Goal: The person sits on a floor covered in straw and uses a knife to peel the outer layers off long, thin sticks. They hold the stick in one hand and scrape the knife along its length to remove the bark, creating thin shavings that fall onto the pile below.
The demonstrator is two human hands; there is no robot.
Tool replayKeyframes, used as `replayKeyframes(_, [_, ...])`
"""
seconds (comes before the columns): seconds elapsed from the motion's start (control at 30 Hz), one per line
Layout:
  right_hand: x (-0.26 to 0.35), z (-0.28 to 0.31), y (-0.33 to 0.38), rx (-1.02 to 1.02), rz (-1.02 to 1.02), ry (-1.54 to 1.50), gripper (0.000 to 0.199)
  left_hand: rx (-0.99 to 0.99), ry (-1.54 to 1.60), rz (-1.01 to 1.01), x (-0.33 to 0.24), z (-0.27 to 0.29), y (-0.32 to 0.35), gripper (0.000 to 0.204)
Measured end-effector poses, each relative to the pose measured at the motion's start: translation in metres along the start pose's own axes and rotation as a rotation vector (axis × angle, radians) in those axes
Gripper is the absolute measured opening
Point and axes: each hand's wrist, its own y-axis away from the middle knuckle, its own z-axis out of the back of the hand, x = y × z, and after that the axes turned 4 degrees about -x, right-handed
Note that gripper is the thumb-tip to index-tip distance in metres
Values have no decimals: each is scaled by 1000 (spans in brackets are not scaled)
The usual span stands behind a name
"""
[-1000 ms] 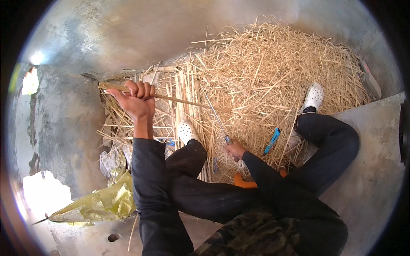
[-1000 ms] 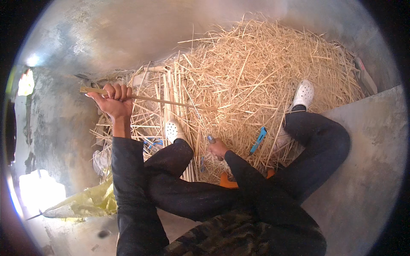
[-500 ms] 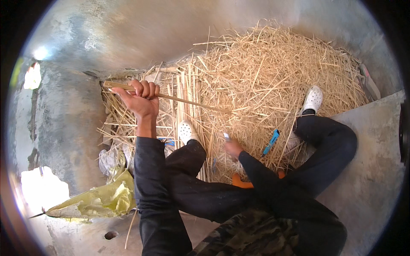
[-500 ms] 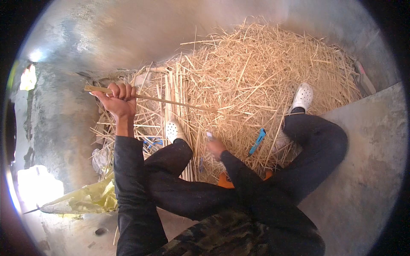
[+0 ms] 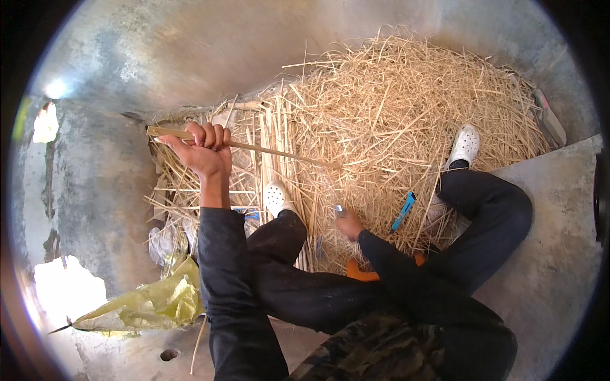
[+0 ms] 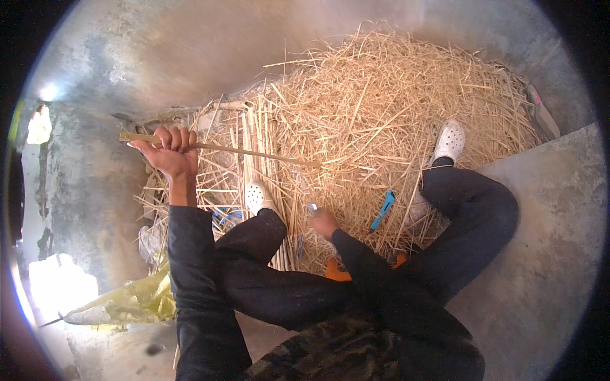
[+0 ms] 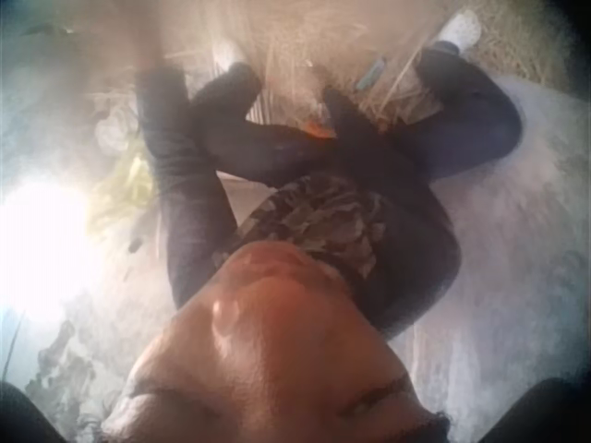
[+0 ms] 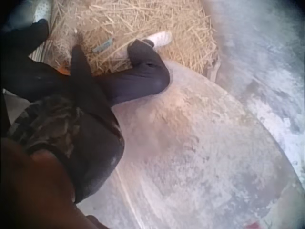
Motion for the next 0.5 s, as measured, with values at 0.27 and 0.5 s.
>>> replayKeyframes(0.27, [-21, 12, 6, 208, -564, -611, 17, 40, -2, 4, 6, 1, -1, 68])
replayKeyframes(0.5, [-11, 2, 4, 117, -111, -13, 15, 37, -27, -28, -8, 3, 1, 70])
